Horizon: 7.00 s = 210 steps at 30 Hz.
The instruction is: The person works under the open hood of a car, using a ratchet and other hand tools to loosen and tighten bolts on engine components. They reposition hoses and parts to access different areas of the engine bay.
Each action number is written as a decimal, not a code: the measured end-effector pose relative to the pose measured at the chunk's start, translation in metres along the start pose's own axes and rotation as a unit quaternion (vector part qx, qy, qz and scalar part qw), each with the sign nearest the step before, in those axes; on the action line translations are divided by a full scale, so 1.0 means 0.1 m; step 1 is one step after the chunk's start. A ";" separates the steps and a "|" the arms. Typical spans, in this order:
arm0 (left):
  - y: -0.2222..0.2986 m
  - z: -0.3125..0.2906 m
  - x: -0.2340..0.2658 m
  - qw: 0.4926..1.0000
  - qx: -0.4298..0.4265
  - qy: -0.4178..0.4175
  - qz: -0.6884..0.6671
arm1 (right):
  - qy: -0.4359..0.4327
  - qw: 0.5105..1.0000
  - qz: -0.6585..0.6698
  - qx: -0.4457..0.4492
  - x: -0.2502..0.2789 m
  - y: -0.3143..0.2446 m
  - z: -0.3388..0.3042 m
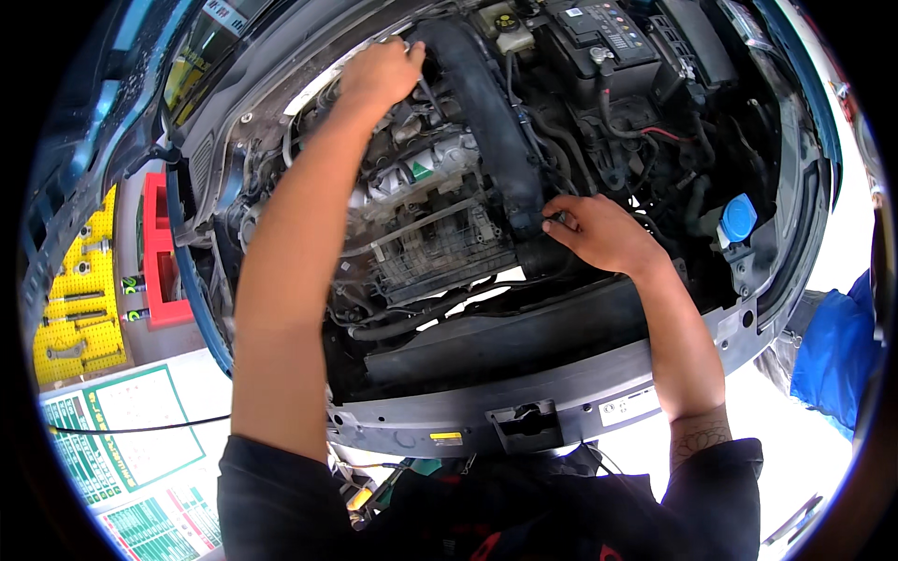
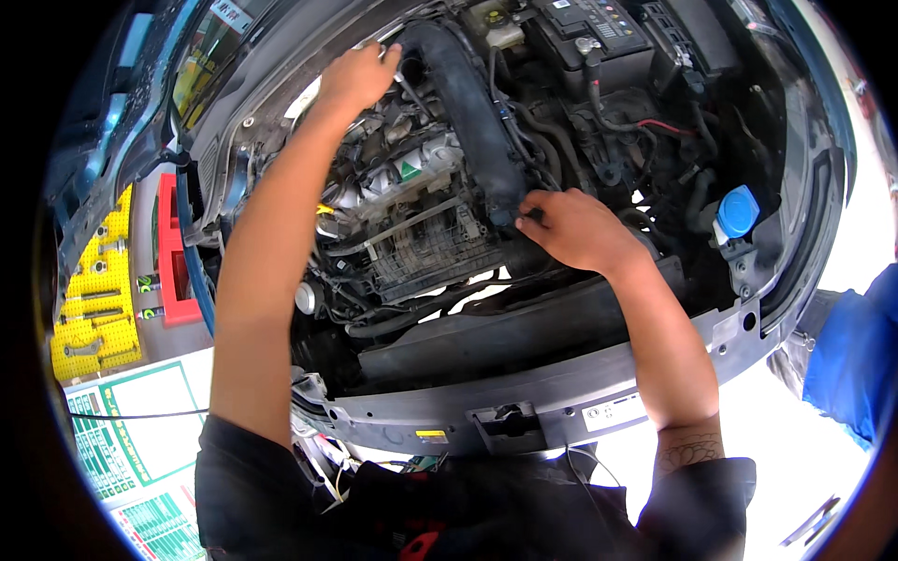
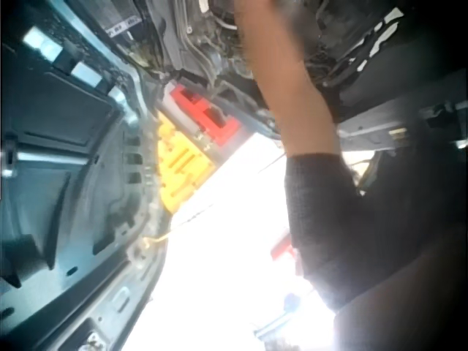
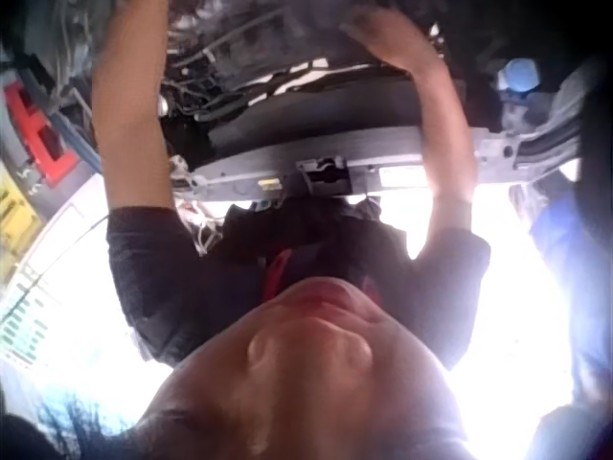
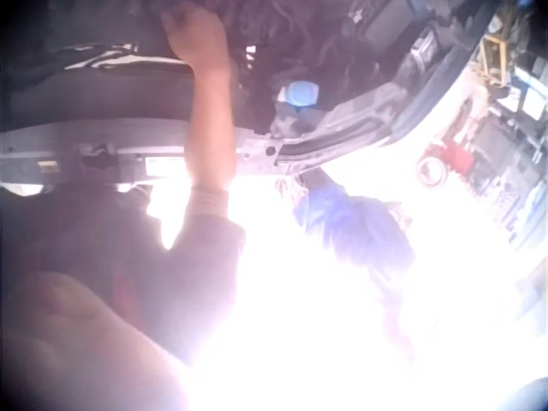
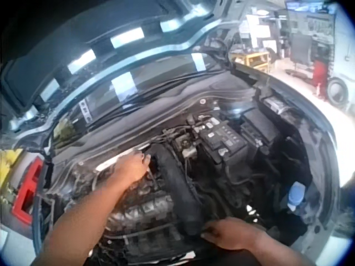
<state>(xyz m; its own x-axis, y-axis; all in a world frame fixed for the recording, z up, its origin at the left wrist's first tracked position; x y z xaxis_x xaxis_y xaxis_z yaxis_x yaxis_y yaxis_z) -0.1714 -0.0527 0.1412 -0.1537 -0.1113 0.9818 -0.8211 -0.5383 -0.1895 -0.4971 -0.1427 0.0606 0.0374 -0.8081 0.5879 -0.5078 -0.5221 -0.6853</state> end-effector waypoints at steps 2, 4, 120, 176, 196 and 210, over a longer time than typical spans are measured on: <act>-0.05 -0.03 0.01 0.997 -0.067 -0.018 0.028 | 0.010 1.000 -0.001 0.000 -0.02 0.08 0.00; -0.49 -0.18 -0.20 0.974 -0.207 0.092 0.000 | -0.003 1.000 -0.011 0.009 -0.02 0.07 0.04; -0.44 -0.07 0.00 0.985 -0.148 -0.090 0.009 | 0.028 0.998 -0.050 0.021 -0.11 0.13 0.02; -0.29 -0.01 -0.01 0.986 -0.123 -0.115 -0.008 | 0.014 0.998 -0.035 0.041 -0.16 0.12 0.09; -0.41 0.13 -0.35 0.639 0.222 -0.060 -0.734 | -0.013 0.998 -0.055 0.023 -0.16 0.06 -0.03; -0.19 -0.08 -0.72 0.672 0.091 0.194 -0.709 | 0.138 0.988 0.002 0.069 -0.01 -0.12 0.00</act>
<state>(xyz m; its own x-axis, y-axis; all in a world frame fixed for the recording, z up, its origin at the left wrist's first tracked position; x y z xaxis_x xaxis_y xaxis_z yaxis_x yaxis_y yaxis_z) -0.1490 -0.0274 0.0741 0.5522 0.8279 0.0987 -0.2178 0.0289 0.9756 -0.4913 -0.1360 0.0683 -0.2106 -0.7152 0.6664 -0.3853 -0.5658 -0.7290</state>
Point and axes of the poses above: each hand's wrist, its own z-axis towards the middle knuckle, its own x-axis out of the back of the hand, y = z × x, the point moved 3 cm from there along z, towards the middle knuckle, and after that the axes turned 14 degrees about -x, right-handed, at the moved point
